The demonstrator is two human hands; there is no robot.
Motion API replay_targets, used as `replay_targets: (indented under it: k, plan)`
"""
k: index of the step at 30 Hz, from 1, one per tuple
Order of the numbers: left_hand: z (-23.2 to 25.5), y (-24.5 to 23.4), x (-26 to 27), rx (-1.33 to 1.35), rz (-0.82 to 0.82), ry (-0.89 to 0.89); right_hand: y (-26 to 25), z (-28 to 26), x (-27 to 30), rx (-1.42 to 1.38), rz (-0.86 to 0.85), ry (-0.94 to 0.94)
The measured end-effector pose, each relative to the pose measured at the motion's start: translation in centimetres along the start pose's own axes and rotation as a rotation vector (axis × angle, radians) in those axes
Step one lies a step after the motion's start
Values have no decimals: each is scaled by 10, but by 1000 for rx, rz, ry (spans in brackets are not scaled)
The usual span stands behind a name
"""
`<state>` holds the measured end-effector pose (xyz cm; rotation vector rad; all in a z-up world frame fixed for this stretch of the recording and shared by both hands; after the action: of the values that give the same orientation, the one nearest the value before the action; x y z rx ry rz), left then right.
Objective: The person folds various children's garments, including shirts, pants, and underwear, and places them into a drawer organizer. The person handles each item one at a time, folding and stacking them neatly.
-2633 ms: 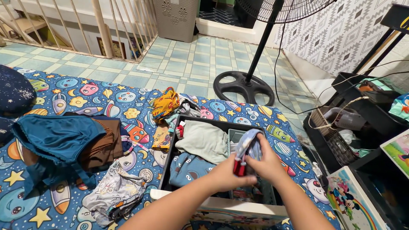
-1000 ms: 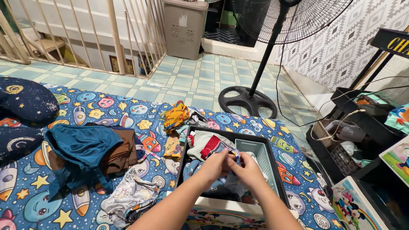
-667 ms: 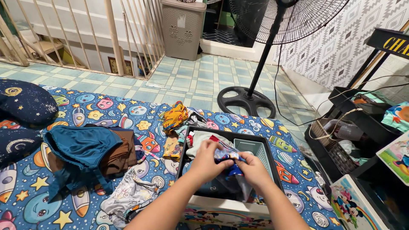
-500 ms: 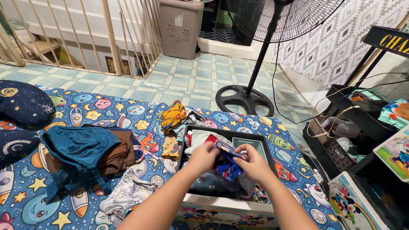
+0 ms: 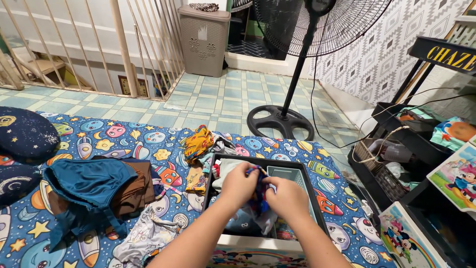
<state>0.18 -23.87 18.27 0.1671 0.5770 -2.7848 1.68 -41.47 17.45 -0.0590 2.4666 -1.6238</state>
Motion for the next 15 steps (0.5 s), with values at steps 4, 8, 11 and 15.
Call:
replay_targets:
  k: [4, 8, 11, 15]
  plan:
    - [39, 7, 30, -170, -118, 246, 23, 6, -29, -1157, -239, 379]
    - [44, 8, 43, -117, -151, 223, 41, 17, -45, -1709, 45, 412]
    - [44, 8, 45, -84, -178, 238, 58, 21, -45, -1689, 196, 471]
    - [41, 2, 44, -80, -151, 200, 82, 16, -35, -1604, -56, 617]
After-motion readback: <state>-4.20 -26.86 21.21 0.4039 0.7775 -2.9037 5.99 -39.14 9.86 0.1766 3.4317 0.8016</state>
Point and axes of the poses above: each hand's wrist, its own x-axis away from the middle knuckle, its own y-axis out of the palm, z = x × y, the point moved 5 cm from there along -x, towards the middle knuckle
